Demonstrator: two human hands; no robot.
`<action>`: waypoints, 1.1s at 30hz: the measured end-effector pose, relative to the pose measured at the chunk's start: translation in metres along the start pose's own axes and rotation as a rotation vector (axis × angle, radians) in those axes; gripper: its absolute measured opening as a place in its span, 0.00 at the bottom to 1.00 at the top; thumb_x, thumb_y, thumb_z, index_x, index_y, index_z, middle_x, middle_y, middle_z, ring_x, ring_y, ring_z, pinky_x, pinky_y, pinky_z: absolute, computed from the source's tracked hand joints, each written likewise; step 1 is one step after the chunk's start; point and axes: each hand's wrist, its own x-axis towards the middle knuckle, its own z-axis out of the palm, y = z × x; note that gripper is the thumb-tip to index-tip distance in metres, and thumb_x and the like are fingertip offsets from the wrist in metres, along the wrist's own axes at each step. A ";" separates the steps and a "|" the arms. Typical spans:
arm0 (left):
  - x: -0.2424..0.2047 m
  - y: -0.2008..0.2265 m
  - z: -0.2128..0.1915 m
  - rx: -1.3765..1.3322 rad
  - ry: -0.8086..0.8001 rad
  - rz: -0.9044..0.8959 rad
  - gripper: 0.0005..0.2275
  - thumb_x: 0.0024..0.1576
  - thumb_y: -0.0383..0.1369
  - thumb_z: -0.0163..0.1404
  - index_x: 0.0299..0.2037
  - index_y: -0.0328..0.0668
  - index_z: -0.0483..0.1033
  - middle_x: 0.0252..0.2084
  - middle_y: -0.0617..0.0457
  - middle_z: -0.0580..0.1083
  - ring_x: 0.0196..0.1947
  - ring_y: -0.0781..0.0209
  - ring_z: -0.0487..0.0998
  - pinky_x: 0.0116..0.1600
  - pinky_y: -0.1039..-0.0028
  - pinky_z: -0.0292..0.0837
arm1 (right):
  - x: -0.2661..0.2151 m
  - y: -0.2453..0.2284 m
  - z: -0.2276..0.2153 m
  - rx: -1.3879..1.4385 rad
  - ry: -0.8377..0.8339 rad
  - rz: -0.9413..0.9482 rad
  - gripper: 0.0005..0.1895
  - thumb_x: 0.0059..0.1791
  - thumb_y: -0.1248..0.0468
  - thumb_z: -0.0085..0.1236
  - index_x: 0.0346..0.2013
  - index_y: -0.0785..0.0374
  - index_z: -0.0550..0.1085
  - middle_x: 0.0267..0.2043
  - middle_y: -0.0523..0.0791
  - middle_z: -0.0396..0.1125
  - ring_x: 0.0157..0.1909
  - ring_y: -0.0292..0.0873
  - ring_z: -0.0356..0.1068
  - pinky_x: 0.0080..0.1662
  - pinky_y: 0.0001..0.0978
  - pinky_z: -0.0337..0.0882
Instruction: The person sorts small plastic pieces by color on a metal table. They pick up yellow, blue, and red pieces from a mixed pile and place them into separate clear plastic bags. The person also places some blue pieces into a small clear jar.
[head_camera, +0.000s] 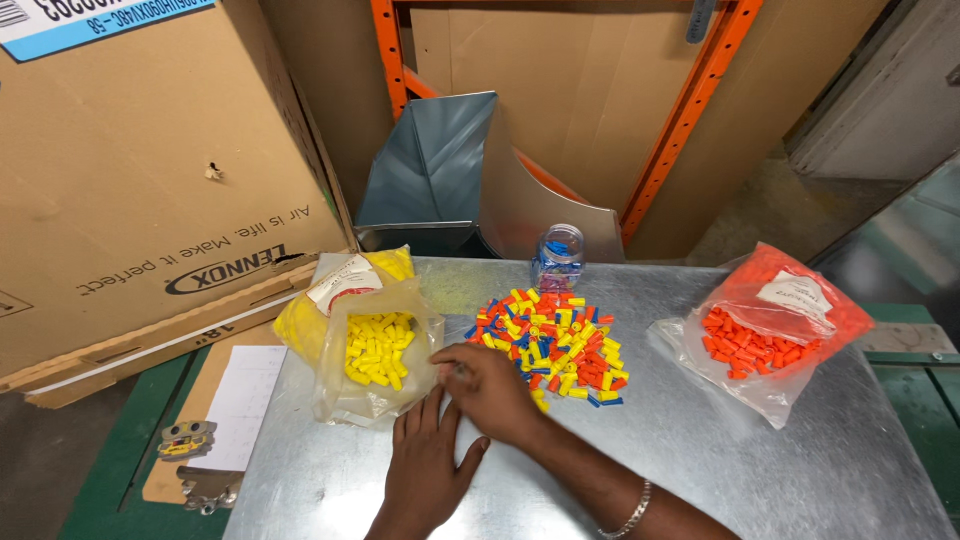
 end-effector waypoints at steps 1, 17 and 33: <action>0.000 -0.001 0.000 -0.007 -0.001 0.004 0.28 0.59 0.52 0.45 0.65 0.44 0.65 0.66 0.40 0.63 0.60 0.40 0.64 0.64 0.52 0.55 | 0.004 0.008 -0.014 -0.005 0.004 0.004 0.13 0.51 0.63 0.54 0.48 0.56 0.80 0.51 0.43 0.76 0.48 0.40 0.76 0.50 0.32 0.76; 0.002 0.001 0.001 0.040 -0.121 -0.063 0.31 0.60 0.55 0.40 0.72 0.55 0.56 0.74 0.50 0.54 0.67 0.47 0.58 0.67 0.54 0.49 | 0.008 0.099 -0.184 -0.661 0.207 0.300 0.16 0.52 0.64 0.51 0.53 0.52 0.78 0.56 0.42 0.73 0.55 0.44 0.71 0.53 0.38 0.72; 0.002 -0.002 0.009 0.061 -0.092 -0.084 0.30 0.57 0.56 0.44 0.70 0.58 0.59 0.74 0.52 0.55 0.67 0.49 0.59 0.67 0.53 0.51 | -0.011 0.070 -0.182 -0.503 0.430 0.326 0.11 0.52 0.62 0.55 0.47 0.54 0.79 0.52 0.43 0.74 0.53 0.43 0.71 0.51 0.40 0.73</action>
